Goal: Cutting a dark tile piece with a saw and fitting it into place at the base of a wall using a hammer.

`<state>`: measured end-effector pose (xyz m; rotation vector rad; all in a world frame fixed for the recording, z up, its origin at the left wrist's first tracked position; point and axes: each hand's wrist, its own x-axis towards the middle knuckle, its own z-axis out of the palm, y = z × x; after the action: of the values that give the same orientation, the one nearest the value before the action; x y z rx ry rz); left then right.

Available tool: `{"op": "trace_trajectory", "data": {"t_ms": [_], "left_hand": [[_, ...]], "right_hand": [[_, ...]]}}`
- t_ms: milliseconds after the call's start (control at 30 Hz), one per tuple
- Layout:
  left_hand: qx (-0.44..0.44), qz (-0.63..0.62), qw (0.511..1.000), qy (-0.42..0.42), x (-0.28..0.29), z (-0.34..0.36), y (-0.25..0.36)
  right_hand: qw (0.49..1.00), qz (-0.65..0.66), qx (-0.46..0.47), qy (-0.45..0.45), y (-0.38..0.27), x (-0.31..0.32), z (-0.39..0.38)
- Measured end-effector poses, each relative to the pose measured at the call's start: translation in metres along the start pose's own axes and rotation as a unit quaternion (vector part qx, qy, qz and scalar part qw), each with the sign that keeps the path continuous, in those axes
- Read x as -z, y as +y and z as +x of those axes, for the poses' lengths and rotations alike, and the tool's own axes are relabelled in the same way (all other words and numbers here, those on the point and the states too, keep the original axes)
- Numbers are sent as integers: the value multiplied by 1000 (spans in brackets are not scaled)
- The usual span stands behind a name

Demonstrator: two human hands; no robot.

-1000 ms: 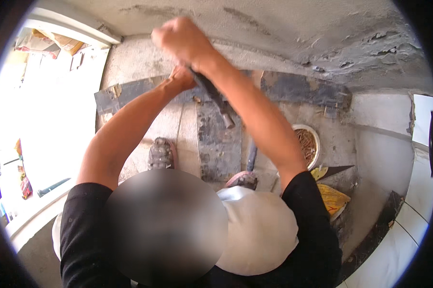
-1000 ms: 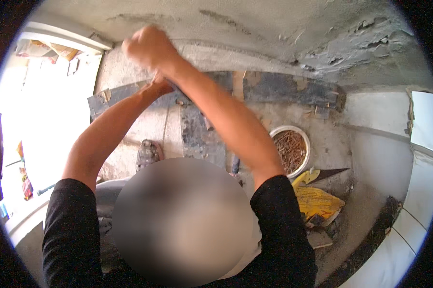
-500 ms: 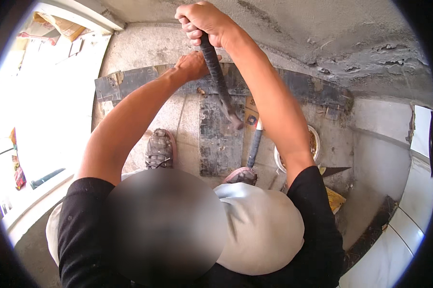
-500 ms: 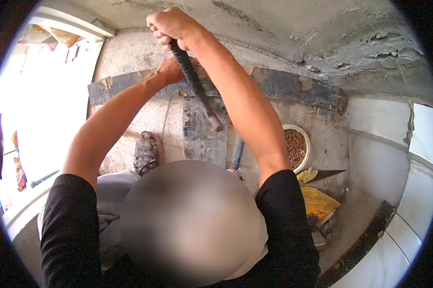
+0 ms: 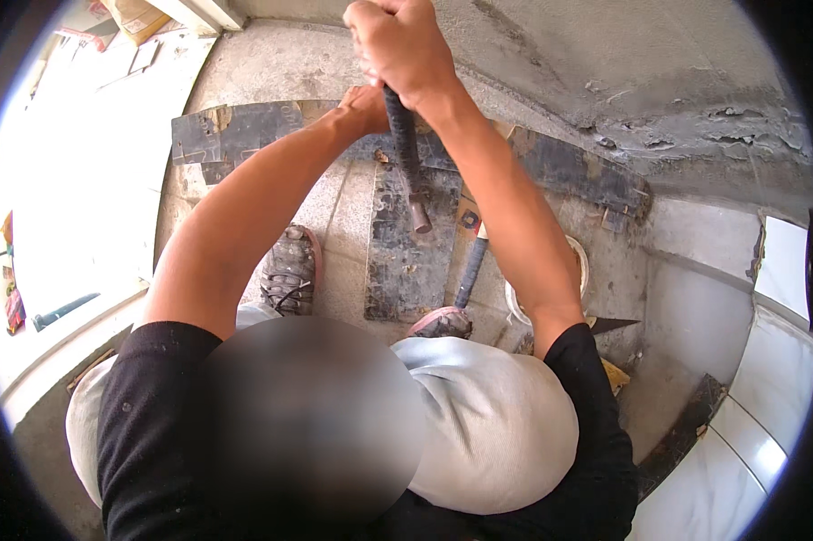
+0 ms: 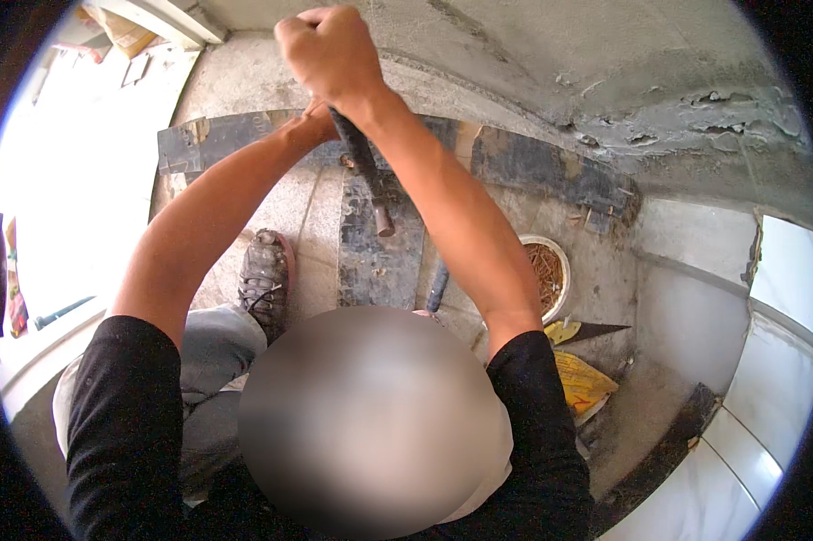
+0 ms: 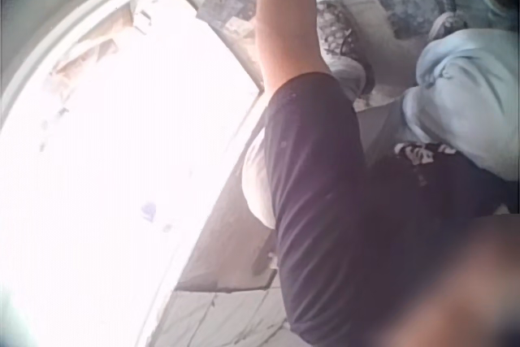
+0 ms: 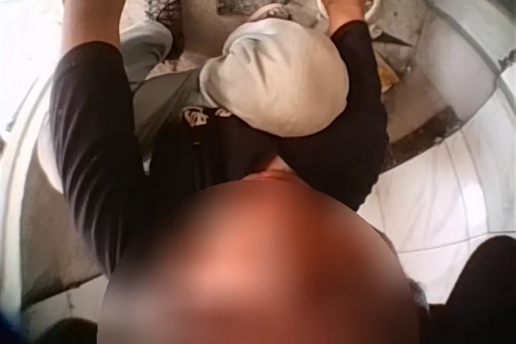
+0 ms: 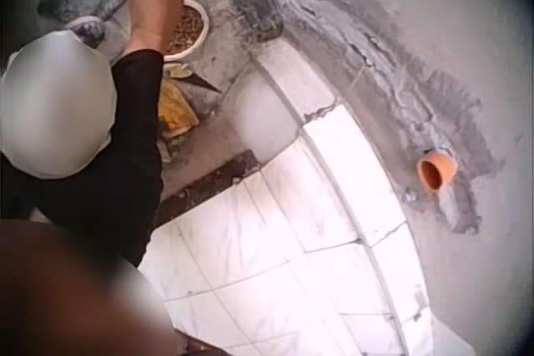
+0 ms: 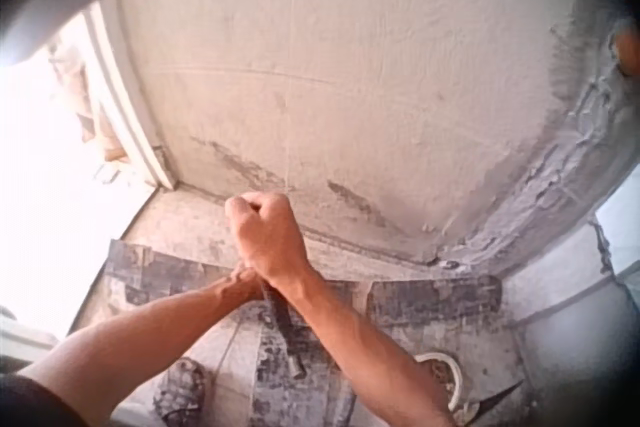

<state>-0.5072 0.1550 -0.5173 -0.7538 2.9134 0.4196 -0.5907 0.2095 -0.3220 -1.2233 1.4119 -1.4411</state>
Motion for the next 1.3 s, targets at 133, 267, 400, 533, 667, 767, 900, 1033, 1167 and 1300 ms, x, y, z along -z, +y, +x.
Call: {"op": "trace_trajectory", "data": {"t_ms": [133, 267, 400, 533, 667, 767, 900, 1033, 1167, 1300], "left_hand": [[97, 20, 987, 128, -36, -1, -8], [134, 35, 968, 209, -28, 12, 14], [176, -85, 968, 159, 33, 12, 57], [153, -103, 958, 220, 10, 31, 42], [67, -135, 980, 133, 3, 6, -15], [-6, -182, 982, 55, 30, -2, -5], [-75, -53, 979, -180, 97, -49, 11], [-38, 107, 969, -221, 98, -84, 35], [36, 92, 964, -247, 91, -71, 31], [-63, -118, 933, -335, 122, -46, -43]], "right_hand": [[988, 88, -35, -120, -25, 8, -33], [997, -3, 75, -26, -31, -2, -60], [996, 57, 69, -4, -24, 8, -97], [954, 71, 239, -170, -31, 26, -174], [960, 151, 207, -112, -38, 61, -161], [975, 140, 141, -104, -34, 76, -159], [979, 155, 110, -73, -22, 106, -158], [972, 224, 67, 19, -11, 135, -177], [993, 109, 43, 18, -20, 163, -206], [964, 1, -267, 3, -67, 188, -250]]}}
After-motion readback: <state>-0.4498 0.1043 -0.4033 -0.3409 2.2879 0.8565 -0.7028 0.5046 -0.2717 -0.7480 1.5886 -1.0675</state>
